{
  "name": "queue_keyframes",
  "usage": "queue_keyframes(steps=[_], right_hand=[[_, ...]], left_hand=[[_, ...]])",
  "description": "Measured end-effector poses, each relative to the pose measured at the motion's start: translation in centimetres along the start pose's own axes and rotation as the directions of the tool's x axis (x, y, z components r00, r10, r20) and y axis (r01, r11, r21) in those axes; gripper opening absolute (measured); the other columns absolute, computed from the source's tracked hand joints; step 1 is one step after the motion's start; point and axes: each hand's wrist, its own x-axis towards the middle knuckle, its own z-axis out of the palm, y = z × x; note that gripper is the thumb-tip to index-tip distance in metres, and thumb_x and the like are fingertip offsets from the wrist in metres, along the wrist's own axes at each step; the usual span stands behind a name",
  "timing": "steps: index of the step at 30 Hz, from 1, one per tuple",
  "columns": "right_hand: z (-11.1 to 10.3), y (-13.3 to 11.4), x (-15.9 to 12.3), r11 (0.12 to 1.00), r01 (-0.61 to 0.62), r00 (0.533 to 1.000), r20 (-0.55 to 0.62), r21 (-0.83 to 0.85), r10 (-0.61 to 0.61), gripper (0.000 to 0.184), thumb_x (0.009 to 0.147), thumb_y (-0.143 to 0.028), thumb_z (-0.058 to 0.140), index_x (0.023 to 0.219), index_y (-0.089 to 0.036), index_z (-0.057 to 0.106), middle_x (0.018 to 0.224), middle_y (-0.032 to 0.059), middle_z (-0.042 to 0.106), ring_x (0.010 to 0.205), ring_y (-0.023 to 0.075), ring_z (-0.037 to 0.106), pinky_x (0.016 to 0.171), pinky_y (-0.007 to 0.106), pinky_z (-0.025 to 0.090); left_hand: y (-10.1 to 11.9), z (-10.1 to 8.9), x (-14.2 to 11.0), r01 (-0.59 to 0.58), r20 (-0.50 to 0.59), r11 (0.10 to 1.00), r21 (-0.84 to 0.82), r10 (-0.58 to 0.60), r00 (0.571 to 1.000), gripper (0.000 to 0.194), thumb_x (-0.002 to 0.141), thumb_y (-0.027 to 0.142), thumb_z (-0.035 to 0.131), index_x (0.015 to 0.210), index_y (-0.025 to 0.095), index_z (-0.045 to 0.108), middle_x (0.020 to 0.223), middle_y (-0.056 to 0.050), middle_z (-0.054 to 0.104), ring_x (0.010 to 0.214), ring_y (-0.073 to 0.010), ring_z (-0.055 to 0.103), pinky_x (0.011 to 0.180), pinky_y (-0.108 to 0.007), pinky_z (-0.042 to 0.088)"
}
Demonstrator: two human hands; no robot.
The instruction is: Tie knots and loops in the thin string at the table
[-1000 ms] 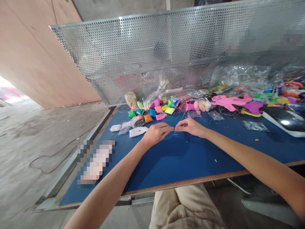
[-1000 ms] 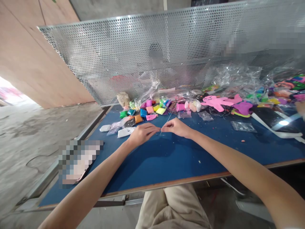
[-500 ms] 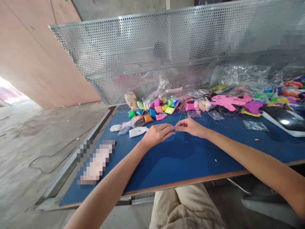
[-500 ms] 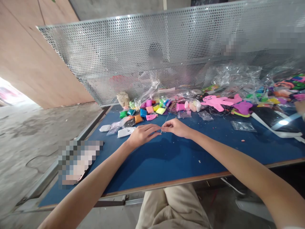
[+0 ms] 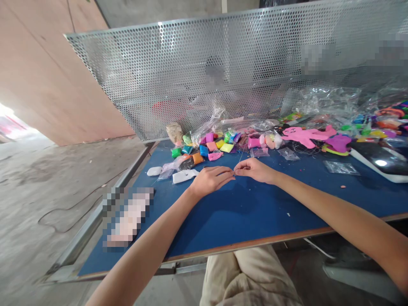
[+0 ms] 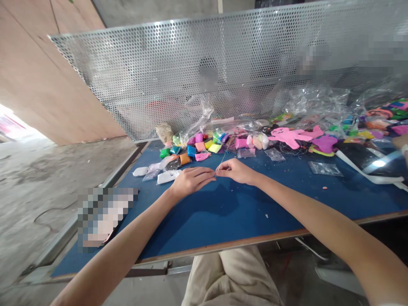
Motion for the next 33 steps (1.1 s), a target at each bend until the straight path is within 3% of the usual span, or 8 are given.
queue_keyframes(steps=[6,10,14,17,21,27,31,33], right_hand=[[0.0,-0.2,0.0,0.994,0.049,0.999,-0.012,-0.094,-0.051,0.039,0.085,-0.056,0.065,0.091,-0.018,0.075,0.085,0.004,0.07,0.074,0.0177,0.056,0.068,0.03,0.041],[0.2,-0.5,0.0,0.98,0.105,0.993,-0.034,-0.169,-0.112,0.036,0.088,-0.053,0.061,0.09,-0.019,0.074,0.089,0.0045,0.072,0.079,0.0199,0.059,0.074,0.032,0.043],[0.3,-1.0,-0.3,0.959,0.145,0.979,-0.106,-0.244,-0.175,0.03,0.091,-0.048,0.059,0.091,-0.021,0.073,0.092,0.0046,0.072,0.085,0.0217,0.06,0.077,0.034,0.043],[0.4,-1.4,-0.5,0.936,0.173,0.961,-0.154,-0.307,-0.228,0.025,0.092,-0.043,0.059,0.091,-0.022,0.073,0.093,0.0057,0.073,0.09,0.0235,0.06,0.082,0.036,0.043],[0.5,-1.5,-0.6,0.915,0.203,0.947,-0.168,-0.349,-0.274,0.022,0.093,-0.04,0.059,0.09,-0.022,0.073,0.095,0.0059,0.073,0.091,0.0233,0.06,0.083,0.037,0.044],[0.8,-1.6,-0.6,0.836,0.267,0.91,-0.161,-0.48,-0.383,0.017,0.095,-0.035,0.061,0.09,-0.023,0.071,0.094,0.0037,0.075,0.088,0.0215,0.059,0.081,0.036,0.043],[1.3,-1.9,-1.0,0.725,0.278,0.868,-0.159,-0.63,-0.471,0.019,0.097,-0.033,0.057,0.089,-0.023,0.07,0.098,0.0035,0.075,0.091,0.0223,0.059,0.09,0.042,0.036],[1.5,-2.0,-1.1,0.702,0.259,0.854,-0.182,-0.664,-0.487,0.019,0.098,-0.033,0.056,0.089,-0.023,0.07,0.099,0.0036,0.075,0.092,0.0227,0.058,0.092,0.043,0.034]], left_hand=[[0.0,0.0,-0.1,-0.039,-0.02,0.997,0.059,0.041,0.999,0.016,0.097,0.027,0.056,0.106,0.02,0.067,0.106,-0.004,0.074,0.09,-0.0139,0.072,0.083,-0.026,0.058],[0.2,0.2,0.0,-0.001,-0.027,0.999,0.032,0.002,1.0,0.017,0.098,0.028,0.054,0.106,0.02,0.067,0.107,-0.005,0.074,0.092,-0.0137,0.072,0.083,-0.025,0.057],[0.6,0.3,0.2,0.145,-0.045,0.988,-0.044,-0.147,0.988,0.017,0.098,0.03,0.055,0.103,0.02,0.069,0.099,-0.004,0.075,0.085,-0.0131,0.071,0.076,-0.024,0.054],[0.8,0.4,0.4,0.295,-0.044,0.952,-0.079,-0.299,0.953,0.018,0.096,0.033,0.058,0.098,0.021,0.071,0.089,-0.001,0.075,0.069,-0.0113,0.067,0.067,-0.023,0.05],[1.4,0.2,0.9,0.415,-0.015,0.895,-0.163,-0.423,0.906,0.02,0.094,0.037,0.06,0.096,0.023,0.073,0.091,-0.002,0.075,0.077,-0.0148,0.066,0.076,-0.028,0.049],[1.7,-0.5,1.8,0.618,0.156,0.703,-0.353,-0.607,0.779,0.028,0.094,0.043,0.057,0.088,0.022,0.076,0.088,-0.001,0.075,0.075,-0.0161,0.06,0.071,-0.029,0.044],[1.5,-0.7,2.1,0.692,0.373,0.445,-0.569,-0.61,0.699,0.037,0.094,0.048,0.055,0.083,0.019,0.075,0.083,-0.002,0.075,0.073,-0.0152,0.061,0.068,-0.028,0.044],[1.4,-0.7,2.1,0.707,0.4,0.386,-0.593,-0.621,0.674,0.038,0.094,0.049,0.054,0.085,0.019,0.075,0.084,-0.003,0.075,0.072,-0.0151,0.062,0.067,-0.027,0.044]])
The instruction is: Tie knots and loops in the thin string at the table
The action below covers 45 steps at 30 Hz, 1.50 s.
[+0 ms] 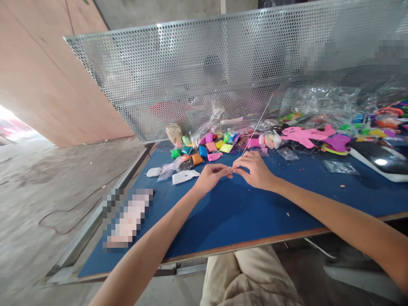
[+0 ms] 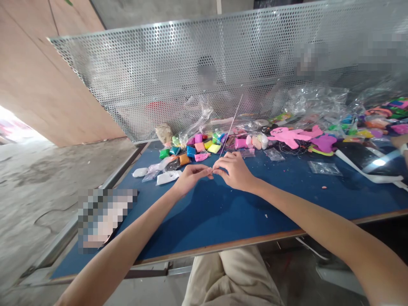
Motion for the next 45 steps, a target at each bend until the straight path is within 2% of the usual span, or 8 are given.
queue_keyframes(steps=[3,6,10,14,28,36,40,45], right_hand=[[0.0,0.1,0.1,0.992,-0.088,0.996,-0.016,0.085,0.09,0.019,0.095,-0.035,0.059,0.088,-0.022,0.071,0.096,0.0043,0.075,0.092,0.0229,0.059,0.09,0.041,0.036],[0.0,0.5,0.4,0.923,-0.253,0.967,0.086,0.289,0.238,0.021,0.092,-0.039,0.061,0.09,-0.022,0.073,0.093,0.0045,0.074,0.088,0.0218,0.059,0.081,0.036,0.041],[0.1,1.0,0.6,0.73,-0.452,0.892,0.278,0.513,0.356,0.028,0.087,-0.046,0.066,0.089,-0.02,0.075,0.088,0.0042,0.073,0.08,0.0193,0.06,0.074,0.033,0.042],[0.4,1.0,0.6,0.633,-0.506,0.863,0.334,0.586,0.38,0.03,0.083,-0.047,0.069,0.09,-0.019,0.075,0.089,0.0045,0.073,0.083,0.0193,0.062,0.077,0.033,0.043],[-0.1,-0.1,0.3,0.931,-0.207,0.978,0.029,0.301,0.208,0.016,0.093,-0.035,0.062,0.089,-0.023,0.071,0.09,0.003,0.073,0.086,0.0209,0.058,0.076,0.033,0.043],[-0.6,-0.5,0.1,0.996,-0.027,0.997,-0.074,-0.085,0.021,0.02,0.098,-0.035,0.054,0.09,-0.024,0.068,0.1,0.0036,0.075,0.093,0.0245,0.055,0.095,0.046,0.029],[-0.7,-0.6,0.2,0.996,-0.08,0.996,-0.054,-0.039,0.077,0.019,0.096,-0.036,0.055,0.089,-0.025,0.069,0.101,0.0036,0.075,0.095,0.0261,0.053,0.097,0.048,0.028],[-0.4,0.4,0.6,0.854,-0.377,0.925,0.197,0.358,0.326,0.024,0.09,-0.044,0.062,0.087,-0.023,0.073,0.094,0.0046,0.074,0.091,0.0245,0.059,0.084,0.039,0.041]], left_hand=[[-0.1,0.0,0.0,-0.081,-0.13,0.981,0.177,0.105,0.986,0.035,0.093,0.05,0.057,0.089,0.02,0.075,0.085,-0.002,0.075,0.069,-0.0143,0.06,0.063,-0.028,0.042],[-0.5,-0.4,-0.1,-0.234,-0.209,0.845,0.481,0.37,0.905,0.026,0.092,0.045,0.062,0.098,0.023,0.075,0.09,-0.002,0.076,0.073,-0.0152,0.061,0.071,-0.03,0.043],[-1.5,-1.2,-0.2,-0.388,-0.057,0.574,0.721,0.607,0.792,0.02,0.094,0.035,0.063,0.109,0.03,0.074,0.095,-0.001,0.078,0.08,-0.0159,0.065,0.075,-0.033,0.04],[-2.0,-1.5,-0.3,-0.419,-0.009,0.488,0.766,0.66,0.751,0.021,0.095,0.029,0.062,0.113,0.032,0.072,0.102,0.0,0.077,0.083,-0.0151,0.067,0.075,-0.033,0.038],[-0.1,-0.4,-0.8,-0.299,-0.072,0.513,0.805,0.584,0.808,0.019,0.097,0.032,0.056,0.102,0.028,0.074,0.098,-0.001,0.077,0.079,-0.0168,0.066,0.075,-0.037,0.033],[0.7,0.1,-0.5,-0.221,-0.146,0.797,0.563,0.359,0.922,0.023,0.096,0.037,0.056,0.092,0.025,0.074,0.091,0.0,0.076,0.084,-0.0184,0.062,0.078,-0.035,0.041],[0.4,-0.3,-0.1,-0.278,-0.1,0.869,0.41,0.346,0.933,0.024,0.096,0.038,0.055,0.092,0.023,0.073,0.087,0.0,0.075,0.076,-0.0156,0.062,0.074,-0.031,0.046],[-0.4,-1.3,-0.2,-0.363,-0.024,0.652,0.666,0.504,0.863,0.02,0.094,0.04,0.06,0.102,0.029,0.075,0.097,-0.001,0.077,0.088,-0.0184,0.063,0.085,-0.037,0.041]])
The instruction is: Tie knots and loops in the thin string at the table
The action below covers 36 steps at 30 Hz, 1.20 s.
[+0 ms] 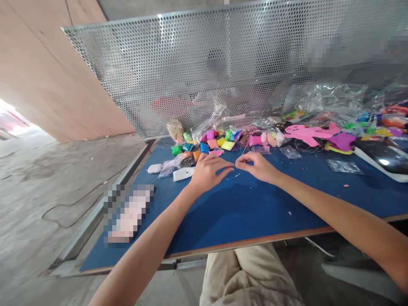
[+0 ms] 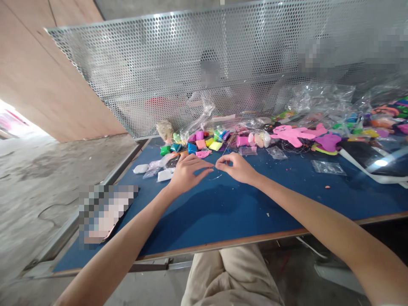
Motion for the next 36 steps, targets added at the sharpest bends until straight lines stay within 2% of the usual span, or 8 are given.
queue_keyframes(steps=[4,10,15,20,23,27,31,36], right_hand=[[-0.1,0.2,0.2,0.938,-0.185,0.976,0.165,0.293,0.141,0.028,0.084,-0.048,0.068,0.086,-0.02,0.075,0.089,0.0046,0.072,0.087,0.0213,0.062,0.085,0.036,0.043],[0.1,0.1,0.1,0.87,-0.232,0.964,0.225,0.435,0.145,0.029,0.079,-0.048,0.073,0.082,-0.019,0.074,0.087,0.0042,0.071,0.086,0.019,0.06,0.086,0.035,0.042],[0.2,0.2,0.1,0.876,-0.197,0.972,0.208,0.441,0.114,0.031,0.08,-0.05,0.072,0.084,-0.019,0.073,0.089,0.0048,0.071,0.089,0.0203,0.061,0.087,0.035,0.043],[0.2,-0.6,-0.1,0.98,-0.021,0.999,0.048,0.198,0.011,0.03,0.087,-0.05,0.064,0.09,-0.022,0.073,0.093,0.0055,0.071,0.088,0.0224,0.06,0.082,0.037,0.044],[0.2,-1.1,-0.4,0.991,0.13,0.987,-0.094,-0.041,-0.133,0.026,0.092,-0.046,0.059,0.088,-0.024,0.072,0.096,0.0054,0.073,0.093,0.0247,0.057,0.087,0.041,0.041],[0.1,-1.1,-0.8,0.913,0.239,0.928,-0.198,-0.33,-0.314,0.023,0.095,-0.041,0.056,0.087,-0.027,0.072,0.102,0.0032,0.074,0.101,0.028,0.053,0.099,0.049,0.03],[0.0,-0.8,-1.2,0.827,0.271,0.902,-0.169,-0.492,-0.397,0.021,0.097,-0.039,0.054,0.093,-0.03,0.073,0.108,0.0006,0.074,0.108,0.0306,0.05,0.104,0.053,0.02],[0.0,-0.8,-1.0,0.855,0.239,0.91,-0.202,-0.459,-0.363,0.021,0.095,-0.041,0.055,0.092,-0.03,0.073,0.109,0.0006,0.073,0.109,0.0314,0.049,0.105,0.054,0.02]], left_hand=[[-0.6,-0.2,-0.4,-0.098,-0.017,0.989,0.113,0.101,0.995,0.02,0.094,0.039,0.061,0.109,0.035,0.073,0.104,0.001,0.077,0.092,-0.0186,0.064,0.084,-0.037,0.038],[-0.4,-0.8,-0.5,-0.186,-0.072,0.964,0.189,0.203,0.977,0.022,0.095,0.033,0.061,0.114,0.036,0.071,0.105,0.003,0.077,0.088,-0.0171,0.065,0.08,-0.037,0.035],[0.1,-0.9,-0.6,-0.151,-0.083,0.964,0.22,0.173,0.981,0.02,0.094,0.035,0.061,0.111,0.039,0.072,0.103,0.004,0.077,0.088,-0.0192,0.064,0.08,-0.04,0.034],[1.2,-0.4,-0.3,-0.014,-0.142,0.987,0.158,0.036,0.989,0.015,0.093,0.037,0.062,0.097,0.033,0.076,0.095,0.002,0.077,0.087,-0.0213,0.063,0.086,-0.043,0.035],[1.9,0.1,0.1,0.149,-0.147,0.985,-0.089,-0.161,0.976,0.02,0.094,0.04,0.061,0.091,0.027,0.076,0.088,-0.001,0.076,0.085,-0.0202,0.063,0.084,-0.04,0.042],[2.2,0.5,0.6,0.318,-0.029,0.846,-0.429,-0.365,0.931,0.028,0.092,0.045,0.06,0.088,0.022,0.074,0.085,-0.002,0.074,0.08,-0.0178,0.064,0.077,-0.033,0.049],[2.1,0.4,0.7,0.39,0.089,0.744,-0.543,-0.41,0.908,0.031,0.092,0.046,0.06,0.085,0.019,0.073,0.082,-0.001,0.072,0.082,-0.0174,0.064,0.077,-0.03,0.05],[2.4,0.5,0.8,0.396,0.097,0.745,-0.536,-0.412,0.906,0.037,0.095,0.049,0.053,0.088,0.018,0.073,0.086,-0.002,0.074,0.083,-0.0182,0.066,0.076,-0.03,0.05]])
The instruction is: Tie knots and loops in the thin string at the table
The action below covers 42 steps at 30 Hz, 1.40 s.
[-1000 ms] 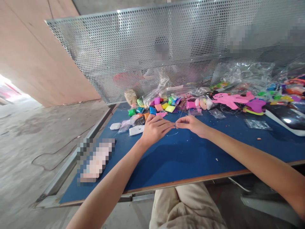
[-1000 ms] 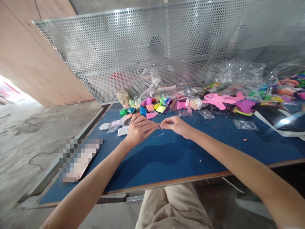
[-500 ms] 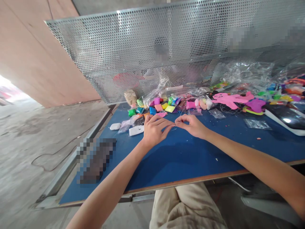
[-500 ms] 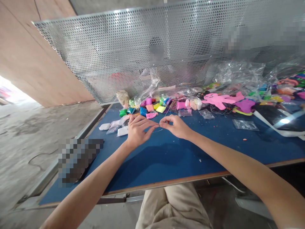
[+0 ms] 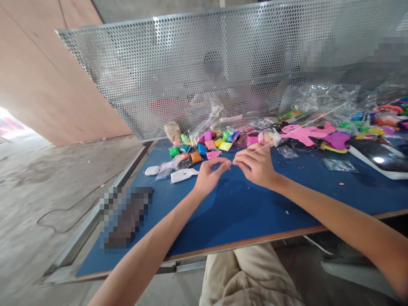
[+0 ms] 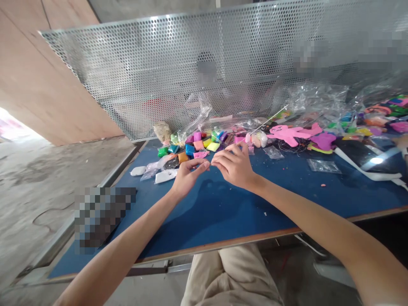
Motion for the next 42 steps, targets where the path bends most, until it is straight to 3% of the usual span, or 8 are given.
queue_keyframes(steps=[4,9,14,21,25,30,35,42], right_hand=[[0.4,0.5,0.7,0.963,-0.159,0.986,-0.008,0.215,0.165,0.026,0.093,-0.046,0.058,0.086,-0.026,0.072,0.097,0.0043,0.073,0.102,0.0283,0.054,0.096,0.046,0.036],[1.2,1.1,1.0,0.71,-0.453,0.892,0.269,0.539,0.365,0.027,0.086,-0.047,0.064,0.081,-0.022,0.072,0.087,0.0041,0.072,0.085,0.0226,0.061,0.083,0.037,0.042],[1.6,0.8,0.7,0.513,-0.543,0.835,0.365,0.665,0.412,0.025,0.08,-0.045,0.071,0.079,-0.02,0.072,0.087,0.0036,0.072,0.091,0.0211,0.062,0.091,0.036,0.041],[1.8,0.6,0.6,0.47,-0.554,0.825,0.378,0.687,0.419,0.03,0.077,-0.05,0.073,0.079,-0.021,0.073,0.088,0.0044,0.071,0.092,0.0211,0.061,0.091,0.037,0.041],[1.7,0.7,0.6,0.537,-0.523,0.849,0.352,0.662,0.393,0.029,0.081,-0.049,0.069,0.082,-0.02,0.071,0.088,0.0046,0.07,0.09,0.0209,0.06,0.087,0.036,0.042],[1.0,0.8,0.7,0.711,-0.412,0.907,0.331,0.57,0.26,0.028,0.092,-0.045,0.056,0.086,-0.019,0.061,0.082,0.0016,0.06,0.077,0.0164,0.052,0.073,0.03,0.039],[0.4,0.8,0.6,0.685,-0.429,0.865,0.486,0.589,0.123,0.028,0.094,-0.046,0.054,0.088,-0.019,0.06,0.075,-0.0005,0.051,0.067,0.0139,0.043,0.062,0.027,0.034],[0.3,0.9,0.6,0.648,-0.397,0.869,0.493,0.651,0.038,0.028,0.093,-0.045,0.057,0.09,-0.018,0.063,0.079,0.0004,0.055,0.069,0.0133,0.045,0.063,0.027,0.035]], left_hand=[[-0.7,-0.3,0.1,-0.194,-0.088,0.94,0.281,0.227,0.97,0.025,0.095,0.041,0.058,0.104,0.023,0.073,0.095,-0.002,0.076,0.088,-0.0189,0.068,0.084,-0.034,0.048],[-2.2,-1.2,0.1,-0.417,0.021,0.672,0.612,0.514,0.858,0.022,0.095,0.029,0.061,0.115,0.029,0.07,0.1,-0.001,0.077,0.088,-0.0183,0.07,0.083,-0.035,0.044],[-2.2,-1.4,0.1,-0.461,0.072,0.577,0.674,0.57,0.819,0.022,0.097,0.024,0.057,0.115,0.029,0.07,0.106,-0.001,0.077,0.084,-0.0163,0.071,0.081,-0.035,0.04],[-1.9,-1.4,0.3,-0.445,0.123,0.511,0.735,0.545,0.829,0.024,0.098,0.023,0.054,0.115,0.029,0.07,0.108,-0.001,0.076,0.08,-0.0166,0.071,0.074,-0.036,0.036],[-1.6,-1.2,0.3,-0.406,0.054,0.669,0.622,0.481,0.875,0.02,0.097,0.027,0.057,0.109,0.026,0.072,0.101,-0.002,0.077,0.085,-0.0169,0.071,0.079,-0.034,0.04],[-0.9,-1.4,0.2,-0.181,0.119,0.969,0.17,0.162,0.98,0.03,0.098,0.038,0.052,0.111,0.02,0.072,0.087,-0.003,0.077,0.064,-0.0119,0.064,0.066,-0.026,0.048],[-1.2,-1.7,0.4,-0.02,0.193,0.993,-0.116,0.042,0.98,0.029,0.088,0.042,0.066,0.096,0.016,0.075,0.087,-0.005,0.074,0.065,-0.0111,0.059,0.059,-0.022,0.046],[-2.0,-1.0,0.3,0.045,0.225,0.953,-0.3,0.024,0.974,0.026,0.085,0.04,0.071,0.09,0.014,0.074,0.083,-0.007,0.073,0.066,-0.0107,0.057,0.06,-0.021,0.047]])
